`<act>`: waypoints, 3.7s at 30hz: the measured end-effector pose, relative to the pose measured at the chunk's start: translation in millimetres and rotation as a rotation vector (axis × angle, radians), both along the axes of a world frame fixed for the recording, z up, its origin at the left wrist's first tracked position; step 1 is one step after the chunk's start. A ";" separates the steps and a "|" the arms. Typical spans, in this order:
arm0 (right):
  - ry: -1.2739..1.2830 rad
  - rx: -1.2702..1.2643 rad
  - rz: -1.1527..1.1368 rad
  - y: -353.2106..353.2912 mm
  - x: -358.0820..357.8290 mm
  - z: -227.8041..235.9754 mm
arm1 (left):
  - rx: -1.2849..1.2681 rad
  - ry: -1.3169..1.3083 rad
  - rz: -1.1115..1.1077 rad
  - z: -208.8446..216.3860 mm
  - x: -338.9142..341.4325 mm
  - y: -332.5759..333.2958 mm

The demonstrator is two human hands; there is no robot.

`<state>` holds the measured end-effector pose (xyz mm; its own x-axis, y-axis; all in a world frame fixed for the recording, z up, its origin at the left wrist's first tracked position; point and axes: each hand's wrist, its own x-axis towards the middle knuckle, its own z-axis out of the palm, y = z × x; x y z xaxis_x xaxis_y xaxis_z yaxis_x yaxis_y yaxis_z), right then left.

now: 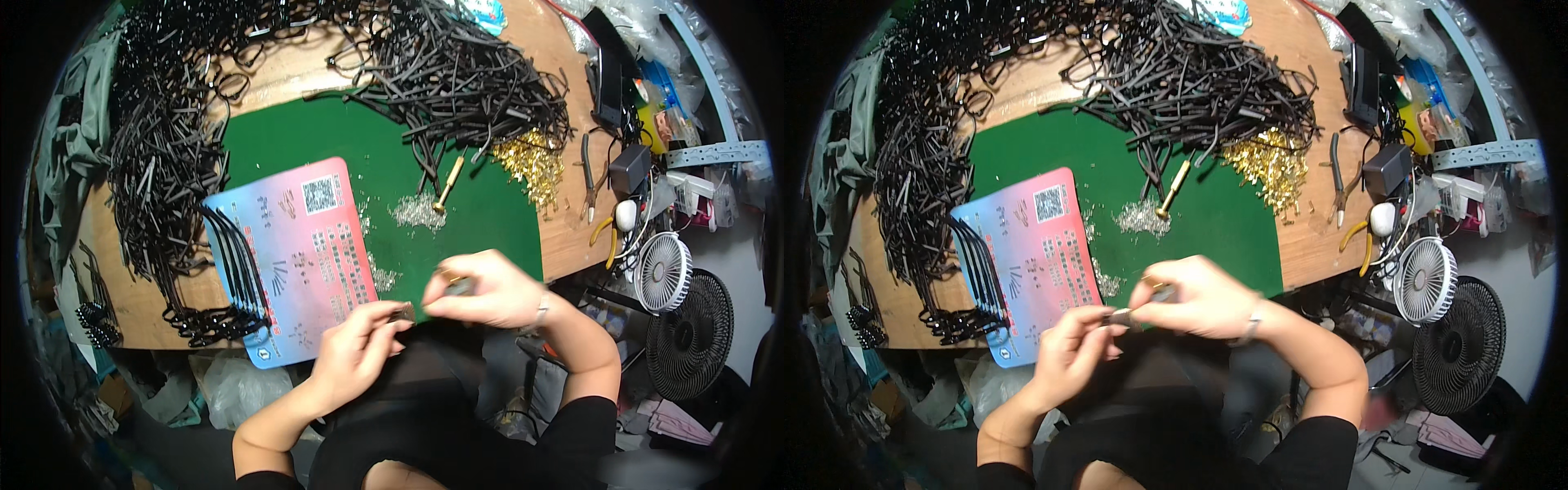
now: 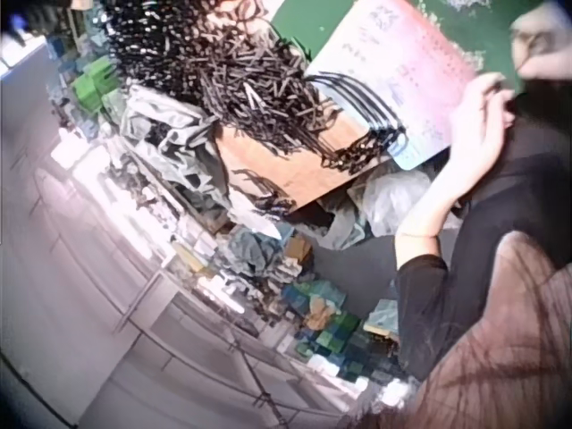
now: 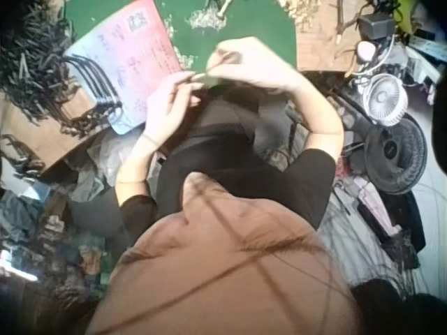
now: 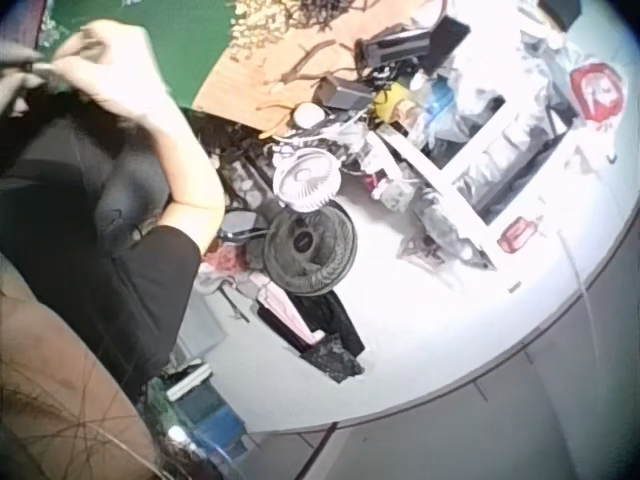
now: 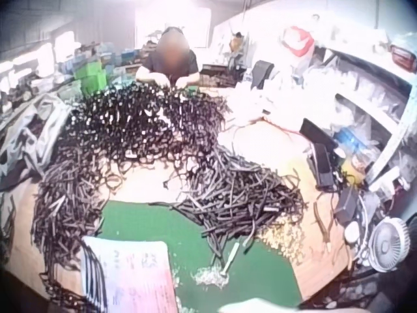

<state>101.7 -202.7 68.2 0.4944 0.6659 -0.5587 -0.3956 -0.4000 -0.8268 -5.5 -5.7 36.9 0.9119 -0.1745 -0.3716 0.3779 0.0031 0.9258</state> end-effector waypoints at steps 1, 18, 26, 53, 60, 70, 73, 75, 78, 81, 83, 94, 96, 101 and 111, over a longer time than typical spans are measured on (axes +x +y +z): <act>-0.015 0.017 0.074 6.6 -3.9 -7.8 | 0.060 -0.055 -0.048 -1.2 0.0 -6.5; 0.320 0.044 0.219 23.2 4.1 -27.6 | 0.073 -0.120 -0.254 -4.2 -0.9 12.0; -0.342 -0.019 0.081 17.4 -27.5 -49.4 | -0.015 -0.057 -0.131 -10.2 -5.3 1.4; -1.307 -0.563 0.113 0.7 -23.0 -64.3 | 0.050 0.048 0.095 -37.3 3.8 15.3; -1.309 -0.590 0.113 5.0 -22.8 -63.2 | 0.028 -0.009 0.173 -33.7 0.0 8.1; -0.964 -0.446 0.180 13.2 -20.0 -51.7 | 0.048 0.150 0.140 -33.8 8.6 12.5; -0.657 -0.206 0.211 19.8 -35.3 -40.8 | 0.204 0.024 0.145 -37.9 5.0 6.6; -0.672 -0.143 0.229 30.9 -38.0 -37.4 | 0.331 -0.090 0.153 -40.4 1.6 2.0; -0.659 -0.169 0.273 33.5 -35.6 -38.4 | 0.415 -0.225 0.205 -49.0 -1.8 -2.8; -0.676 -0.178 0.270 32.8 -37.6 -39.2 | 0.501 -0.278 0.232 -51.3 -2.7 -9.1; -0.692 -0.187 0.268 32.6 -38.9 -39.3 | 0.565 -0.329 0.231 -50.8 -1.5 -11.5; -0.690 -0.231 0.307 37.9 -36.0 -32.3 | 0.645 -0.410 0.197 -48.5 -0.1 -11.4; -0.549 -0.224 0.336 37.2 -29.5 -35.1 | 0.652 -0.429 0.175 -47.9 2.0 -10.3; -0.340 -0.149 0.342 38.2 -18.5 -38.6 | 0.634 -0.430 0.194 -49.1 1.8 -10.6; -0.349 -0.301 0.441 48.1 -18.7 -32.6 | 0.673 -0.432 0.165 -48.3 4.3 -8.4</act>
<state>83.0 -154.6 35.6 0.3963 0.6872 -0.6088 0.1316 -0.6988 -0.7031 -1.2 -14.1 -11.3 0.9931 0.1097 0.0408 0.0308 -0.5815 0.8130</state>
